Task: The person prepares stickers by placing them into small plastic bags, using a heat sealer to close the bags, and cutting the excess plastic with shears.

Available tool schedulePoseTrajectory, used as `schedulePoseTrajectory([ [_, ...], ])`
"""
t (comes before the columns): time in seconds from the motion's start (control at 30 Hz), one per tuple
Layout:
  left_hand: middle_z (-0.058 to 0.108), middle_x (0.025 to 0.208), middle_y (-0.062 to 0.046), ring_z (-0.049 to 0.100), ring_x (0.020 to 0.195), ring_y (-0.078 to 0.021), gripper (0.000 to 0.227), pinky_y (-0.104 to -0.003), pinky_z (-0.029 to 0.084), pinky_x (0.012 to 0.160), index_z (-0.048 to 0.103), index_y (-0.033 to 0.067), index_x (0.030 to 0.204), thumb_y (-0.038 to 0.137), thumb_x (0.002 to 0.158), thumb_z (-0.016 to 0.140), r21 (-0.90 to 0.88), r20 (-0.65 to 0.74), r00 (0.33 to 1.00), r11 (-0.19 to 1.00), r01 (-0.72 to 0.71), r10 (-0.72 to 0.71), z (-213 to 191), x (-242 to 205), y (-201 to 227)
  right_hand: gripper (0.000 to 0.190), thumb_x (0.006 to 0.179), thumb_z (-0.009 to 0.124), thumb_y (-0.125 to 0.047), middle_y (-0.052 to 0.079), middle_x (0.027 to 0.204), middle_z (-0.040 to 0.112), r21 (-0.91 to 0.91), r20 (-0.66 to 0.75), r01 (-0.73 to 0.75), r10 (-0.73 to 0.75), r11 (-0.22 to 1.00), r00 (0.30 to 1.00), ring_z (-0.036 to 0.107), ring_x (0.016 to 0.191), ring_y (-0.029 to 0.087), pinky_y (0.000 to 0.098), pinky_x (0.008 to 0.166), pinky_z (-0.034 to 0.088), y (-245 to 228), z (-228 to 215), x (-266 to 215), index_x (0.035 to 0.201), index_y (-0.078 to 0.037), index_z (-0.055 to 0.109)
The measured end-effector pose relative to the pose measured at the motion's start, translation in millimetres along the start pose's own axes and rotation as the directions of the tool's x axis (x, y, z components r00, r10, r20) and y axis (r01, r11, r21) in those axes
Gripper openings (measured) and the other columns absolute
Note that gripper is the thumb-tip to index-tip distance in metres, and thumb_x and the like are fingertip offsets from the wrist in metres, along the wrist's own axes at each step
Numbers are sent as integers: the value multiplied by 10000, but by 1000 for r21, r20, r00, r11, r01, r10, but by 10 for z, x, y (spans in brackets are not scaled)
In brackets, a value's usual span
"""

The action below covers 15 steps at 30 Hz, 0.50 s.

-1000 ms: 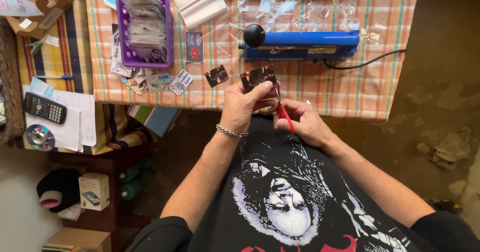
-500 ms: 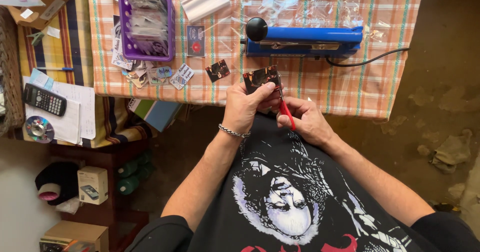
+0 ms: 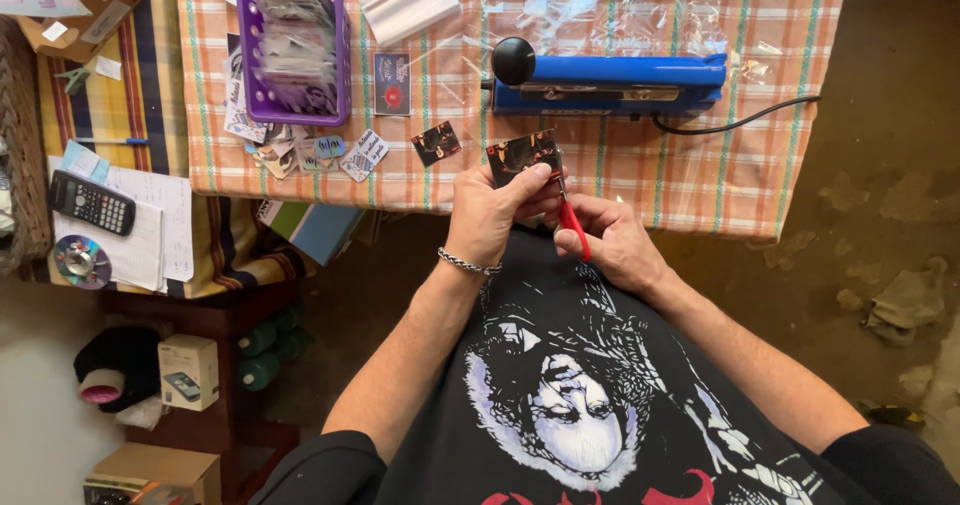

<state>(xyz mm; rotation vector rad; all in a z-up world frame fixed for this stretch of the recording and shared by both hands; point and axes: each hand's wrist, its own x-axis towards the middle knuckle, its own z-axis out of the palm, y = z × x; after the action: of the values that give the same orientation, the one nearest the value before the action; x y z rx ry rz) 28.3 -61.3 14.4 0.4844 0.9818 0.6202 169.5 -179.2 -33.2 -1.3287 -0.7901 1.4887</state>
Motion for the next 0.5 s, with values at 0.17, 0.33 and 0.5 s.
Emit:
schedulePoseTrajectory([
  [0.17,740,856,-310,776,760,-334,212,-408,677,676,693,-116,942,15,839,824,-6,7,1000,1000,1,-1,-1,4,10,222,877,811,-261,81,667,722,-5,-24,10,-10,1000,1000,614,659,67,224,612,526,-237,126,7,1001,-83,764],
  [0.33,746,840,-293,777,741,-317,203,-395,676,671,700,-97,929,32,839,828,33,23,1000,999,4,-5,-43,28,7,162,886,804,-212,67,633,707,-25,-59,12,-13,1000,998,606,632,54,201,581,512,-281,164,6,986,-90,768],
  [0.5,745,847,-301,776,755,-323,214,-405,674,681,704,-111,931,34,838,830,43,20,1000,999,-2,1,2,-35,94,174,875,817,-180,65,603,697,-10,-75,5,-6,1000,997,603,598,56,201,592,519,-93,123,-4,1005,-73,775],
])
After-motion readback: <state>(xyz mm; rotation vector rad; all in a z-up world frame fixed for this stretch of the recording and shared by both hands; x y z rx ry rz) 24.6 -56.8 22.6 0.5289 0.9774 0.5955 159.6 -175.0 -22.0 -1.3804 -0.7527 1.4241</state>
